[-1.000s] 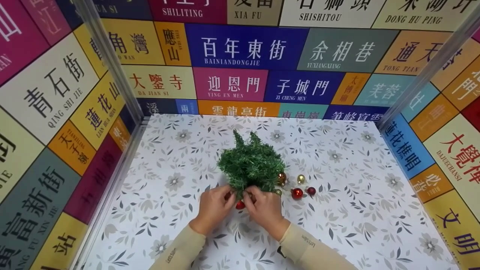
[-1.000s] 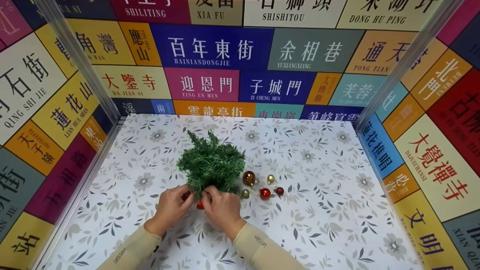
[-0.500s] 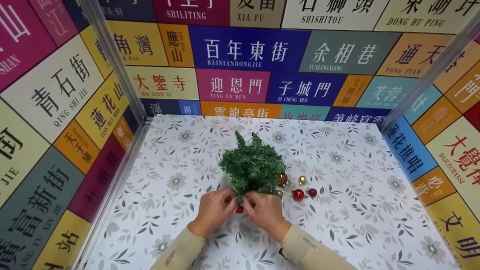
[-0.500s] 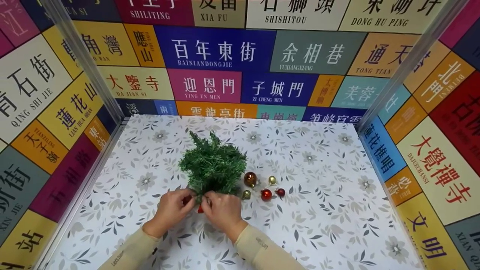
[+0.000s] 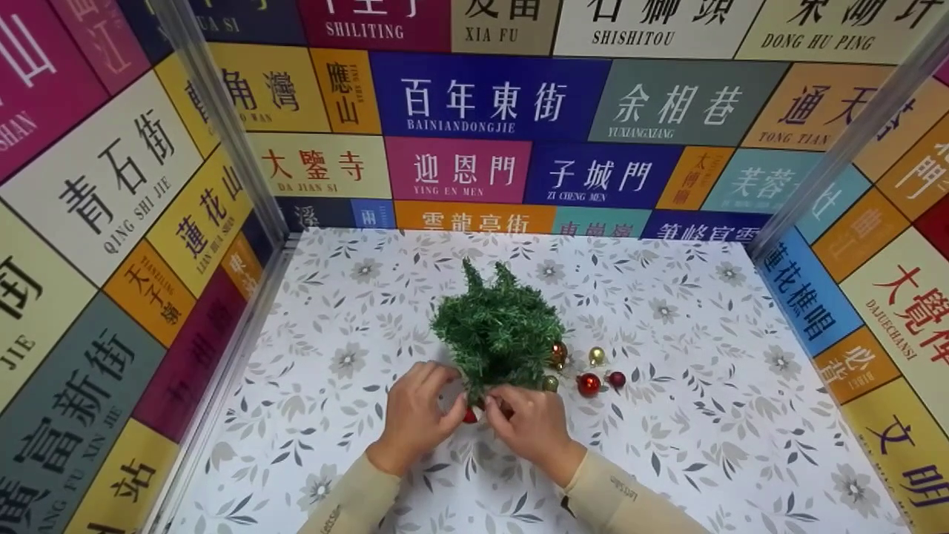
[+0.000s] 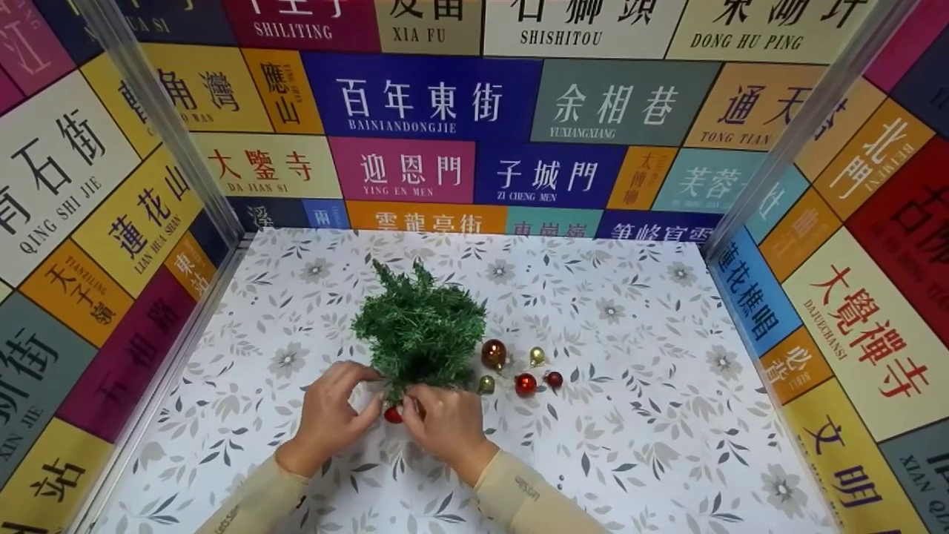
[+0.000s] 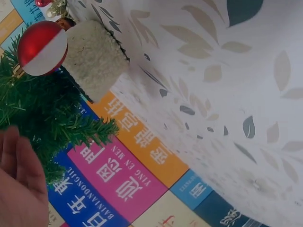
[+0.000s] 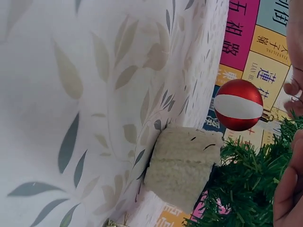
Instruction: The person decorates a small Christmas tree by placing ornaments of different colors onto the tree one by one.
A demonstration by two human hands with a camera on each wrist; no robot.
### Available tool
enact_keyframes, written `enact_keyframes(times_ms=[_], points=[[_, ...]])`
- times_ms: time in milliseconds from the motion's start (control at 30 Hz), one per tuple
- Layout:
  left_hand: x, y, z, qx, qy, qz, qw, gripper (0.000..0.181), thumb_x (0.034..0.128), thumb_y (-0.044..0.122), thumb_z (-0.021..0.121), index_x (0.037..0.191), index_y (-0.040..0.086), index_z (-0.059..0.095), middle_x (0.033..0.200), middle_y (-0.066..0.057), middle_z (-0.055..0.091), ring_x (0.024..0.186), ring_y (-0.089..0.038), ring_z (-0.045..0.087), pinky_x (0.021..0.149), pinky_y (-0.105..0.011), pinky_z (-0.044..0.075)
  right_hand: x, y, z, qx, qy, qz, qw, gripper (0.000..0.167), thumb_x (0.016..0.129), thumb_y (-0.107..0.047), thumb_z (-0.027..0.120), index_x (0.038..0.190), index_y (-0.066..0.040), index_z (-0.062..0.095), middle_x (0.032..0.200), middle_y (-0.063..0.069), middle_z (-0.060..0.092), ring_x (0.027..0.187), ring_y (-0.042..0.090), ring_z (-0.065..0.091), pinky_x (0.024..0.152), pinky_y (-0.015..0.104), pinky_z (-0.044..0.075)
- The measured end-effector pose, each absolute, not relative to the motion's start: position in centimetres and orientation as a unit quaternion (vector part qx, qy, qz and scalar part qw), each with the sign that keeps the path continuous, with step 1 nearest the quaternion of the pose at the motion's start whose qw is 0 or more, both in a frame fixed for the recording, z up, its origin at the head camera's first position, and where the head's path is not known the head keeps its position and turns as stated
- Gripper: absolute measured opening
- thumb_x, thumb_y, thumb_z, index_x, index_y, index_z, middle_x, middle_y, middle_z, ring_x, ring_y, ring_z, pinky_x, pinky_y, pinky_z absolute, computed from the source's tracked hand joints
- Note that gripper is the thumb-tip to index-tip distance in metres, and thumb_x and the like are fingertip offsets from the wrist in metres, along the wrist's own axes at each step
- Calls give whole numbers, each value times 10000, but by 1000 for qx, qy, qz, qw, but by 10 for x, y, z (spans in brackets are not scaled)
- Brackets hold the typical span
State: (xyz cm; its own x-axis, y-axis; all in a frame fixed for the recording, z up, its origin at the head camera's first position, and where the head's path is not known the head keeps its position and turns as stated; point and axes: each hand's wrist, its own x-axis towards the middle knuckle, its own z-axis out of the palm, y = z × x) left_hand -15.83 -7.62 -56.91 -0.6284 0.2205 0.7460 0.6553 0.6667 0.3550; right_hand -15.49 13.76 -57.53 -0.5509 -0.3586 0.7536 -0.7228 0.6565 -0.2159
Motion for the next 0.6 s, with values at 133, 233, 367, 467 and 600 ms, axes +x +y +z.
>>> enact_keyframes(times_ms=[133,233,367,467,600], points=[[-158,-81,-562,-267,-845,-293,359,496,772,325,755,1202,99,655,1240,-67,595,1054,-251,586,869,-446,488,-151,148,-577,343,-840,254,335,79,888,-216,656,843,-196,718,634,-150,601,461,-14,480,397,210,395],[-160,-83,-560,-277,-848,-279,355,750,746,379,788,1399,98,550,1465,-136,466,1278,-323,492,1015,-505,411,-149,160,-580,360,-838,247,327,42,856,-204,678,834,-206,714,613,-156,581,457,-24,457,395,187,375],[-163,-84,-556,-288,-862,-271,319,978,709,440,841,1527,129,405,1588,-159,303,1430,-368,310,1119,-531,290,-148,179,-587,366,-848,244,297,38,819,-181,710,823,-219,708,624,-153,582,476,-34,457,409,169,371],[-165,-84,-555,-291,-869,-263,301,1034,682,478,864,1534,131,394,1603,-163,271,1453,-379,258,1146,-528,240,-149,197,-594,355,-862,235,273,40,820,-186,713,857,-201,720,661,-145,611,509,-31,493,423,181,391],[-165,-83,-557,-289,-875,-249,300,1003,694,497,856,1517,121,424,1604,-170,266,1456,-386,245,1152,-532,228,-148,223,-604,324,-885,218,254,93,817,-201,721,907,-188,707,710,-122,642,541,-13,526,427,194,400]])
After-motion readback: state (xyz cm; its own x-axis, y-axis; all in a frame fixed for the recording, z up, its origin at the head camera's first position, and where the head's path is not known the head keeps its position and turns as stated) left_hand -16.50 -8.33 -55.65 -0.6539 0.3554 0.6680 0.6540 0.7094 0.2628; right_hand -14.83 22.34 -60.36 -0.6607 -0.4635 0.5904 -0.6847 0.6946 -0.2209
